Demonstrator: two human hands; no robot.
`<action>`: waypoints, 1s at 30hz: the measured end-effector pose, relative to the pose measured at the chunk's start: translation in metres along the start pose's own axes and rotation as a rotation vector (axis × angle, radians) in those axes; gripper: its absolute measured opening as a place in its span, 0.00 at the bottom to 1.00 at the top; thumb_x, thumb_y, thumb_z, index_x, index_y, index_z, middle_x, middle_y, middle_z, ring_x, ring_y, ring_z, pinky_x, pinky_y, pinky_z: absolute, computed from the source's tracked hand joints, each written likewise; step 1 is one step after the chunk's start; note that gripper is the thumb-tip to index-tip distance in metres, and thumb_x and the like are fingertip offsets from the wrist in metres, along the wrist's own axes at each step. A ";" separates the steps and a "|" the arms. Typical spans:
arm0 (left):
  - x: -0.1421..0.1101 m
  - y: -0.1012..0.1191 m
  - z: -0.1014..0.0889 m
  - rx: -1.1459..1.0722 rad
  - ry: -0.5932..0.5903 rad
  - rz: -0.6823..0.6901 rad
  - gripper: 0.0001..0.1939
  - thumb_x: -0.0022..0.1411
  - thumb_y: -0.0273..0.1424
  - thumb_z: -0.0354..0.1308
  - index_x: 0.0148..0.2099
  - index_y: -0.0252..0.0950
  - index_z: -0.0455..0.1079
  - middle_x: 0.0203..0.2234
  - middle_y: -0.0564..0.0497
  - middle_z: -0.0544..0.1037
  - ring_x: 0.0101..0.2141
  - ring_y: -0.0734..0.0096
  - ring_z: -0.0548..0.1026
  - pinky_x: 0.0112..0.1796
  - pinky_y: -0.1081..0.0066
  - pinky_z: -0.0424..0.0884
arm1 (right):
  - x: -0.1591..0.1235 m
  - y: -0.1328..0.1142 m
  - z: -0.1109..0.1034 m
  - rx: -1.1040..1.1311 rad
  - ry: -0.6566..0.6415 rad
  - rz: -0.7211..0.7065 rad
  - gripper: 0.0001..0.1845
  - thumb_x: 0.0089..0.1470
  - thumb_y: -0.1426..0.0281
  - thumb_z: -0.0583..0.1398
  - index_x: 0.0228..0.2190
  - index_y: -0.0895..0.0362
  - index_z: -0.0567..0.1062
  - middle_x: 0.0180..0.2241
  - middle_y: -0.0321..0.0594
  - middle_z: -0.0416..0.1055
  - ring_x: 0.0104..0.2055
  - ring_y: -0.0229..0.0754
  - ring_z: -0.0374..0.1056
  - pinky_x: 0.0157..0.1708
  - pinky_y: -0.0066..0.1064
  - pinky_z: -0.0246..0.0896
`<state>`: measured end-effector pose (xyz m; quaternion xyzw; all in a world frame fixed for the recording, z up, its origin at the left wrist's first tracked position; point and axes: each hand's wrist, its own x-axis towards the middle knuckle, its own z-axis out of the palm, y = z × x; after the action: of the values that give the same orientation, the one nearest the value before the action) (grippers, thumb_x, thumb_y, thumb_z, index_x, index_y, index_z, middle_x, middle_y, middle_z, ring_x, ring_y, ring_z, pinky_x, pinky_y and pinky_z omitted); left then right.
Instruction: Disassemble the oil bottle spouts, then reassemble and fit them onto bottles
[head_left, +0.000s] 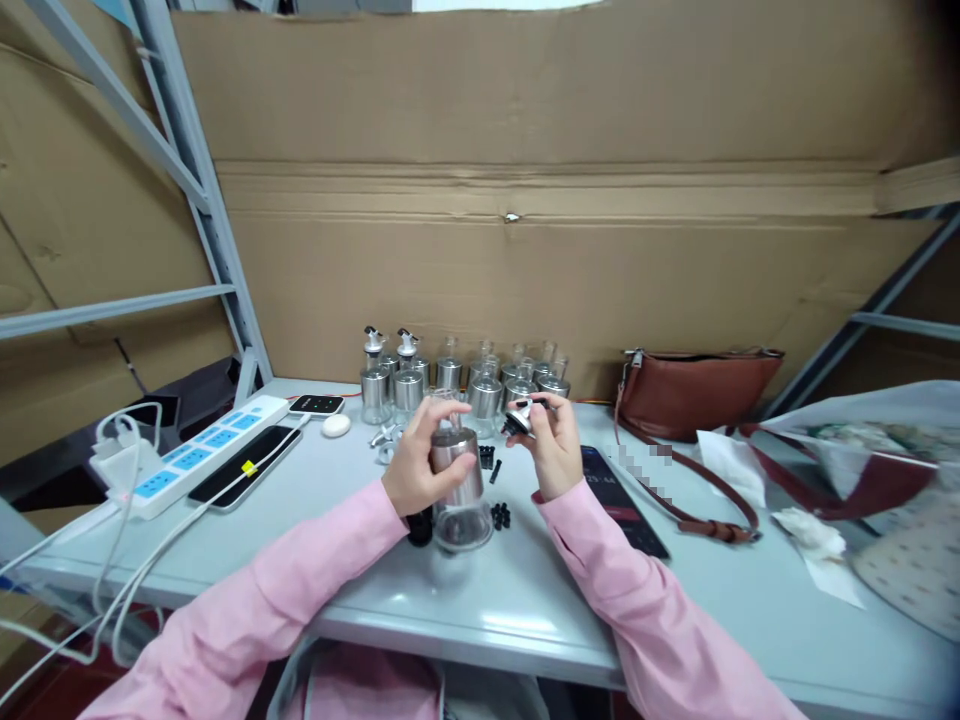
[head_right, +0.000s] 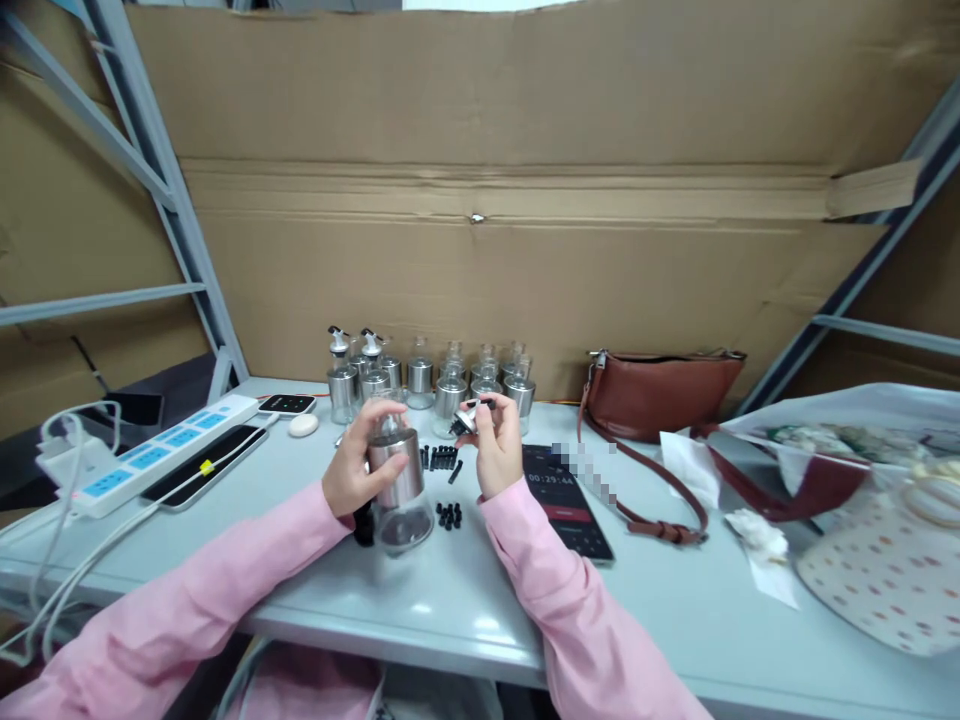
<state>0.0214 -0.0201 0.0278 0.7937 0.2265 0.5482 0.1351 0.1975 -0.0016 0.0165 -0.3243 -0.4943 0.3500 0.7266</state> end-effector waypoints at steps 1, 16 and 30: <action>-0.002 0.000 -0.001 -0.092 -0.013 -0.002 0.20 0.55 0.37 0.54 0.50 0.39 0.59 0.36 0.49 0.67 0.38 0.66 0.67 0.41 0.63 0.65 | -0.001 0.000 0.000 0.004 -0.002 0.001 0.19 0.47 0.54 0.59 0.35 0.53 0.63 0.32 0.38 0.68 0.27 0.37 0.64 0.17 0.27 0.61; -0.026 0.008 0.012 -0.107 -0.088 0.118 0.13 0.56 0.39 0.53 0.39 0.35 0.68 0.32 0.47 0.69 0.34 0.67 0.66 0.36 0.66 0.65 | -0.018 -0.011 0.011 -0.029 -0.169 -0.103 0.14 0.56 0.57 0.52 0.39 0.53 0.65 0.31 0.35 0.68 0.28 0.36 0.68 0.32 0.33 0.65; -0.026 0.002 0.014 -0.125 -0.149 0.097 0.15 0.57 0.41 0.51 0.38 0.34 0.69 0.32 0.47 0.66 0.34 0.68 0.67 0.36 0.67 0.65 | -0.009 -0.040 0.051 0.029 -0.274 -0.171 0.12 0.52 0.60 0.58 0.36 0.53 0.64 0.23 0.31 0.71 0.26 0.37 0.70 0.28 0.30 0.65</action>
<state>0.0275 -0.0348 0.0031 0.8323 0.1423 0.5068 0.1740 0.1546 -0.0243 0.0597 -0.2199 -0.6095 0.3349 0.6841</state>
